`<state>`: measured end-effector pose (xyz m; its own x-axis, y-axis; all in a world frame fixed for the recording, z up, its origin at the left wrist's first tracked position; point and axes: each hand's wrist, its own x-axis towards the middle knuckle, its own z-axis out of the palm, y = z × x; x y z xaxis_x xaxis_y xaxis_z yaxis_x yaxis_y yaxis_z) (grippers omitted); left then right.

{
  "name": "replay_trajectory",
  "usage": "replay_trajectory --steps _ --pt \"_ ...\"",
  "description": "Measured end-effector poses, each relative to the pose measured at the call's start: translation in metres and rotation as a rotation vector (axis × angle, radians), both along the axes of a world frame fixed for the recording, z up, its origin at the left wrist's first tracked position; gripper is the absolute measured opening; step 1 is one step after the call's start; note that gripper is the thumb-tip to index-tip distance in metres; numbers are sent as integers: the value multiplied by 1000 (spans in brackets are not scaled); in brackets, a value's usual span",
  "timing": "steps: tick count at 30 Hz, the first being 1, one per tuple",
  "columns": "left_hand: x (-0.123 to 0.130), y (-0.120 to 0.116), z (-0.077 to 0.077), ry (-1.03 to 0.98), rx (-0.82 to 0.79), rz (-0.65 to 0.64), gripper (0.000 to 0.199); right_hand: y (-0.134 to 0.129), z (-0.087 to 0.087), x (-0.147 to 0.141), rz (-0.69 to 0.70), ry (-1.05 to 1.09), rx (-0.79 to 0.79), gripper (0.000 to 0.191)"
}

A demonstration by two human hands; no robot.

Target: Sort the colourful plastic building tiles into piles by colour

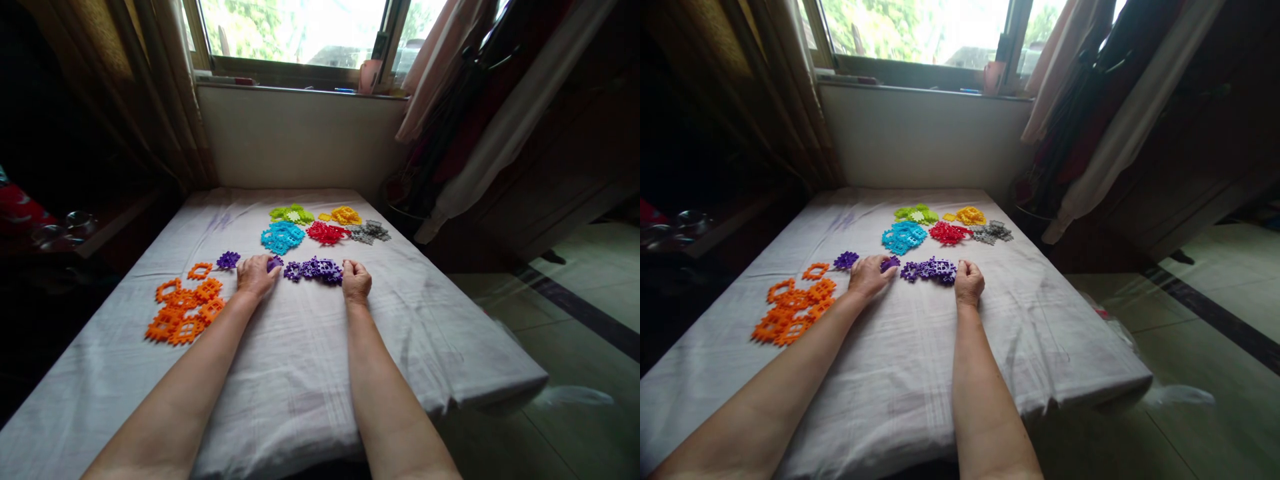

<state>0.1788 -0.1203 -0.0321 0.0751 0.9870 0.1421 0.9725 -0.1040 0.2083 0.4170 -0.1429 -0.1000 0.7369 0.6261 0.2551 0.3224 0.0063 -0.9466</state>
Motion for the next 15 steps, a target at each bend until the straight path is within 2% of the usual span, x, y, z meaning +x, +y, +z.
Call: replay_trajectory --steps 8,11,15 --pt "48 -9 -1 -59 18 -117 36 -1 1 -1 3 8 11 41" --pt "51 -9 -5 -52 -3 -98 33 0 1 0 4 8 11 41" --pt "42 -7 -7 -48 -17 -45 36 0 2 0 2 8 10 42"
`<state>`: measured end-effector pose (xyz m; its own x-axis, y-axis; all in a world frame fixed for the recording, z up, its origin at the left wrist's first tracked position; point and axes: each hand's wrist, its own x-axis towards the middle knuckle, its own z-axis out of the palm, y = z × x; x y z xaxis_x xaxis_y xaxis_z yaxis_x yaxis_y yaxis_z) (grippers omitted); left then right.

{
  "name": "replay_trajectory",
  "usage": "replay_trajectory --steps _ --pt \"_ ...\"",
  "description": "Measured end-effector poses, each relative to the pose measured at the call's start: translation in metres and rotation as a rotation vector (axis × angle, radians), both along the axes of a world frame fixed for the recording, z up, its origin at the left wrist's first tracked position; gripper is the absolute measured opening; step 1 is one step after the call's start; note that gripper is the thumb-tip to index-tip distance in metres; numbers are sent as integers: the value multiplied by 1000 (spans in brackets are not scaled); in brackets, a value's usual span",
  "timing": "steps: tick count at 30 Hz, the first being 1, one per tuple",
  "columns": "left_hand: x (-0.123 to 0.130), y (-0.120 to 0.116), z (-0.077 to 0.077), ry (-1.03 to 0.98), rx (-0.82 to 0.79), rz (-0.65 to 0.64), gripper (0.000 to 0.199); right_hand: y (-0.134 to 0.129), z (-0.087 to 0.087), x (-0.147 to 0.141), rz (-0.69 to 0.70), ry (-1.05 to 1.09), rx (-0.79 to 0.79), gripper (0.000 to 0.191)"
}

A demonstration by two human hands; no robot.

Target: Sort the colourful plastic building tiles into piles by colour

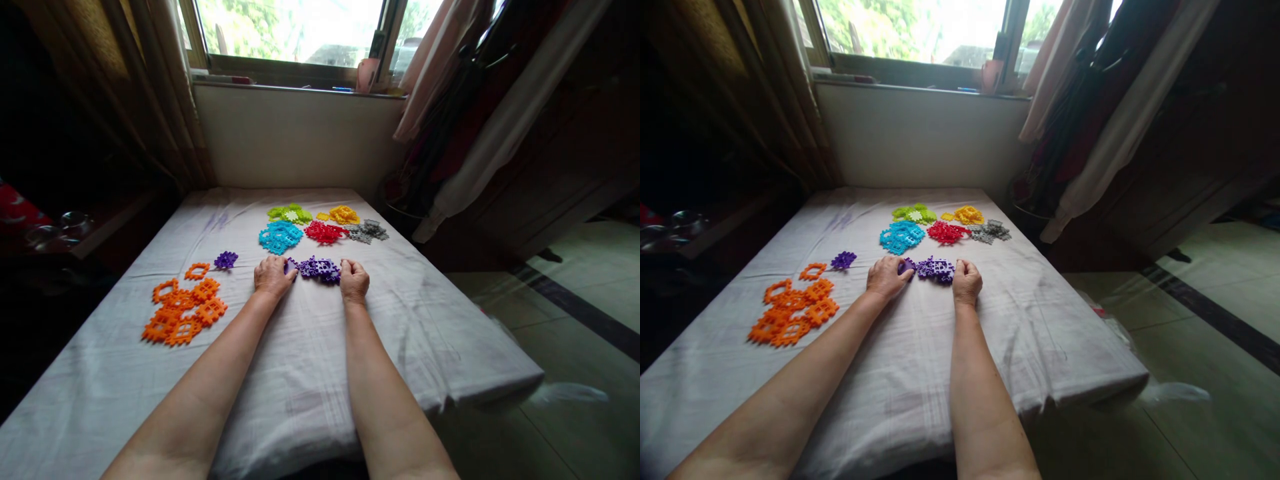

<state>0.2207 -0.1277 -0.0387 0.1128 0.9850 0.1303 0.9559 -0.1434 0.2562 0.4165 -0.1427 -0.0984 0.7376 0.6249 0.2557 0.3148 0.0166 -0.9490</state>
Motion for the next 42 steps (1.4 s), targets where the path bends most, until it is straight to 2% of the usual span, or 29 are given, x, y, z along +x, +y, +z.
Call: replay_trajectory --steps 3,9,11,15,19,21,24,26,29,32,38,42 --pt "-3 1 -1 -7 -6 11 38 0 0 0 4 1 0 41" --pt "6 1 -4 -49 1 -55 37 -1 0 0 8 -2 0 40" --pt "0 3 -3 -58 11 -54 37 0 -1 1 10 1 1 40" --pt "-37 13 3 -28 30 29 35 1 -2 1 0 7 4 39" --pt "-88 25 12 90 68 215 46 1 -2 1 -5 4 -12 39" --pt "-107 30 14 173 1 281 51 0 -2 1 -6 7 -26 40" --pt "-122 33 13 206 -95 297 46 1 -2 1 -6 10 -24 40" --pt "-125 33 12 200 -99 286 42 1 -3 2 -4 4 -14 39" --pt "-122 32 13 194 -72 278 48 1 -4 2 -4 -1 -4 39" --pt "-110 29 15 135 4 232 57 1 -3 2 -7 -10 -1 38" --pt "-49 18 13 -80 81 -105 61 -1 0 0 9 -1 4 40" --pt "-16 11 5 -124 43 -205 63 -1 0 0 8 6 2 40"
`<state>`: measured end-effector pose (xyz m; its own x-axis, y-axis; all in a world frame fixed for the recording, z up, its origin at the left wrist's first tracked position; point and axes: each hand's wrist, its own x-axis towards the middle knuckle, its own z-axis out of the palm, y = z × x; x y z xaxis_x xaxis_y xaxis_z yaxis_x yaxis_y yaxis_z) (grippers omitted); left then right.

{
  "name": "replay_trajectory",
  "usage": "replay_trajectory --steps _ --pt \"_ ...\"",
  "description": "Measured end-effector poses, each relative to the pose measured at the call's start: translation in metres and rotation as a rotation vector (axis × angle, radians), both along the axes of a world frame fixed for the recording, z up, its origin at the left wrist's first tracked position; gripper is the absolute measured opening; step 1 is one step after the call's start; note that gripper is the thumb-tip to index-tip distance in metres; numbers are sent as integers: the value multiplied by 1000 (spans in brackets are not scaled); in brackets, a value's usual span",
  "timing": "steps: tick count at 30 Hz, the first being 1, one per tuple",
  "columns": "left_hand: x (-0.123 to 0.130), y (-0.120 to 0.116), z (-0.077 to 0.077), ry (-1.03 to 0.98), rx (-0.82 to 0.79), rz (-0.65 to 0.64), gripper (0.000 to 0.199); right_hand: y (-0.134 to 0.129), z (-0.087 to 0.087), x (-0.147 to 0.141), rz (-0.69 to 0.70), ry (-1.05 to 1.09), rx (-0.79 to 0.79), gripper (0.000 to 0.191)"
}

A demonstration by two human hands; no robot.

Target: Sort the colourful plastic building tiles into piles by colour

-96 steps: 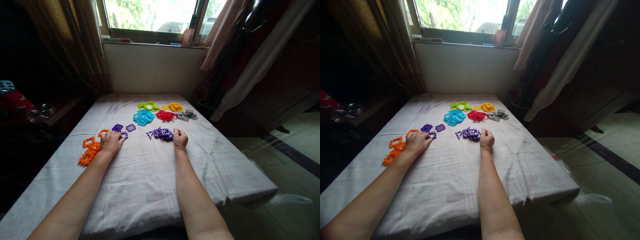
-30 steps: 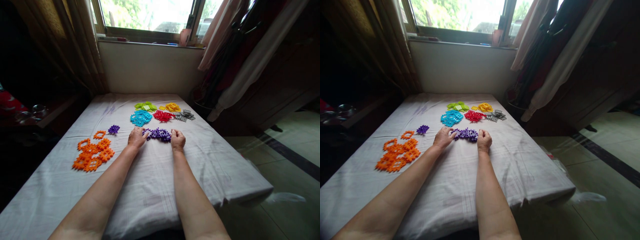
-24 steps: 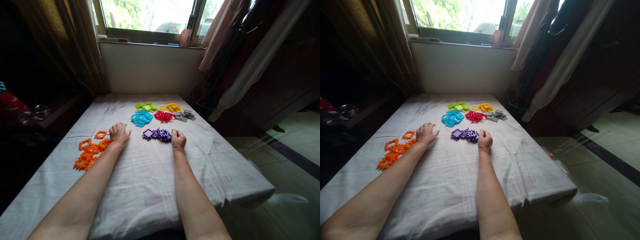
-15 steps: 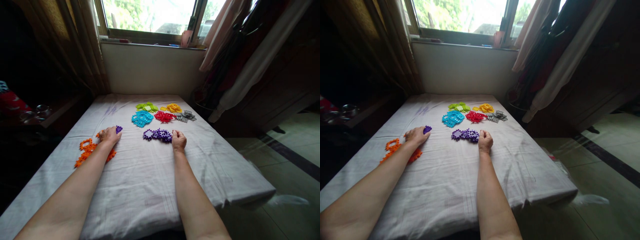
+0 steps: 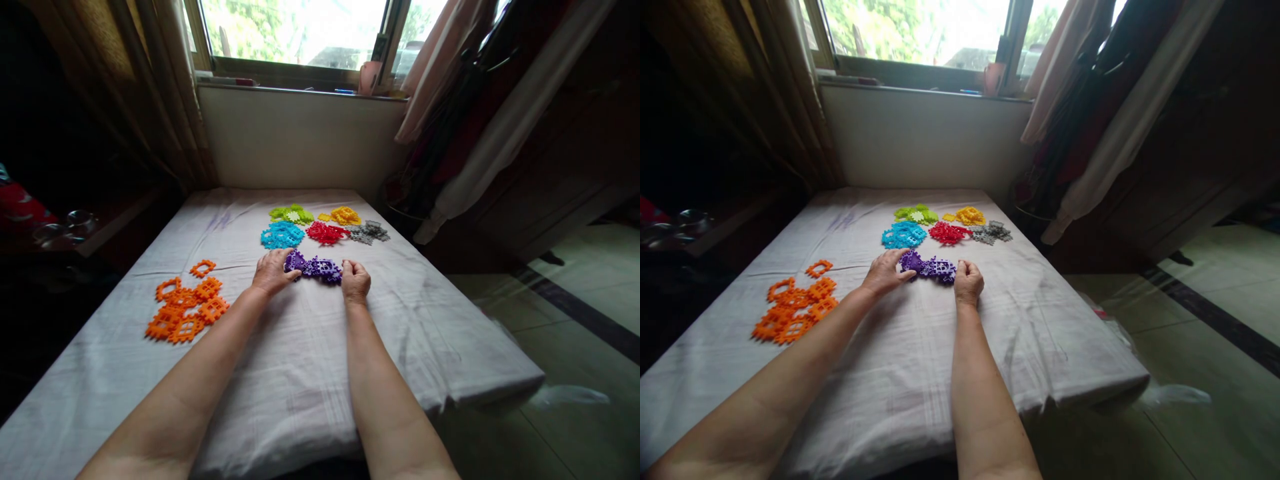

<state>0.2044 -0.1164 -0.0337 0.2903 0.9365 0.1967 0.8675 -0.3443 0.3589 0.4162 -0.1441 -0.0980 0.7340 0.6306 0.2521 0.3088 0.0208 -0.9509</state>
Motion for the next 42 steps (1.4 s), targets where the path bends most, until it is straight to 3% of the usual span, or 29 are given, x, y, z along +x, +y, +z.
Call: replay_trajectory --steps 8,18,26,32,36,42 --pt "4 -2 -14 -57 -7 -33 63 2 -2 1 3 6 1 41" --pt "-8 10 -16 -297 82 -47 55 0 2 0 -1 -12 -28 41" --pt "-7 15 -24 -445 24 -63 55 0 3 -1 4 -22 -54 41" --pt "-6 14 -24 -492 -11 -3 31 0 4 -1 -6 -31 -74 41" --pt "-1 16 -22 -513 0 31 40 -1 5 -2 -4 -31 -81 41" --pt "12 14 -26 -447 -9 -54 37 -5 13 -2 14 -41 -115 40"
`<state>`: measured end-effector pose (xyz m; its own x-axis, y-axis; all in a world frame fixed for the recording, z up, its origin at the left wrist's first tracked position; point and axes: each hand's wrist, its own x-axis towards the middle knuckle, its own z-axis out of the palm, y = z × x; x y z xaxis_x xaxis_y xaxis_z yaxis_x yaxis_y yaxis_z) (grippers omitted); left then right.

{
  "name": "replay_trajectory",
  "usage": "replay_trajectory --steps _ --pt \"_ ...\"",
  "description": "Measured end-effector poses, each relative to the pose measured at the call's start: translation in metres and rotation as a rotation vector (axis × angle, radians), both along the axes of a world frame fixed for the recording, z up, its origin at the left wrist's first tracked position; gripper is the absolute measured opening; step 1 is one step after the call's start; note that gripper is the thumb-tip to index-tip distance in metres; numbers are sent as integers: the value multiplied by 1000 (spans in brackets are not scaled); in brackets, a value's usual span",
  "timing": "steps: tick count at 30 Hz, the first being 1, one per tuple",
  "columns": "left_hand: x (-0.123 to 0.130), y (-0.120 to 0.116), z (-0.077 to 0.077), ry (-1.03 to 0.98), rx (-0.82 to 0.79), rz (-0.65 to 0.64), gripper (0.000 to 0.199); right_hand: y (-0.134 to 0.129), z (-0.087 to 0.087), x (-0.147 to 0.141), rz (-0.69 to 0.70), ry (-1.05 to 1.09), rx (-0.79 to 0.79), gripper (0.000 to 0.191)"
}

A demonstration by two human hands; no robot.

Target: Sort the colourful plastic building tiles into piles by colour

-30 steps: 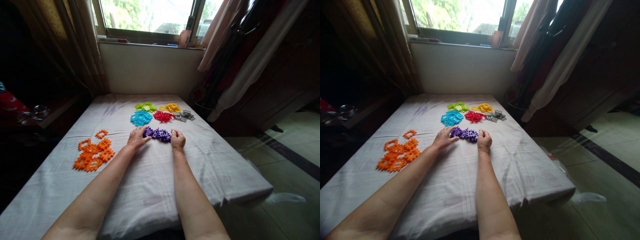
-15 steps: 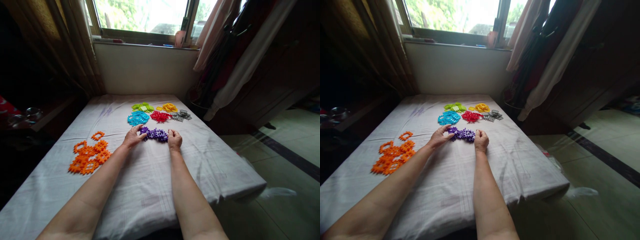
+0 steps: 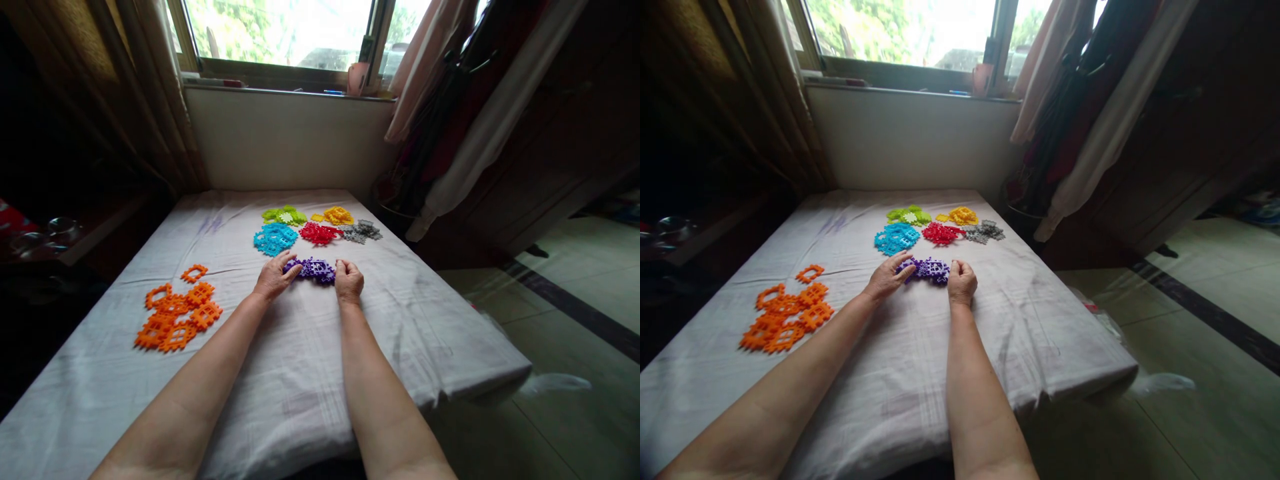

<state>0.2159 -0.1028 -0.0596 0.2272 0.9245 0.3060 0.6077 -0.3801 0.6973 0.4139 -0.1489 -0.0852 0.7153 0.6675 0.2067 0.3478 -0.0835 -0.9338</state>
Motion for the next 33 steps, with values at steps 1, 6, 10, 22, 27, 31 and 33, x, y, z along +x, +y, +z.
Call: replay_trajectory --steps 1,6,10,22,27,31,33 --pt "-1 -1 -2 16 0 7 38 -1 2 -1 -3 -28 -10 39" --pt "-6 -8 -17 77 -18 55 36 -7 8 -20 51 -335 -72 44" --pt "13 -16 -28 75 -12 31 38 -19 15 -41 184 -608 -233 65" --pt "-52 -14 -14 1 124 91 41 -19 29 -52 516 -972 -343 63" --pt "-115 -30 -3 79 326 98 38 -1 31 -44 520 -999 -389 38" --pt "-164 -37 7 124 380 238 35 11 29 -18 388 -974 -436 36" --pt "-190 -39 12 139 376 327 32 15 26 -2 330 -963 -445 35"
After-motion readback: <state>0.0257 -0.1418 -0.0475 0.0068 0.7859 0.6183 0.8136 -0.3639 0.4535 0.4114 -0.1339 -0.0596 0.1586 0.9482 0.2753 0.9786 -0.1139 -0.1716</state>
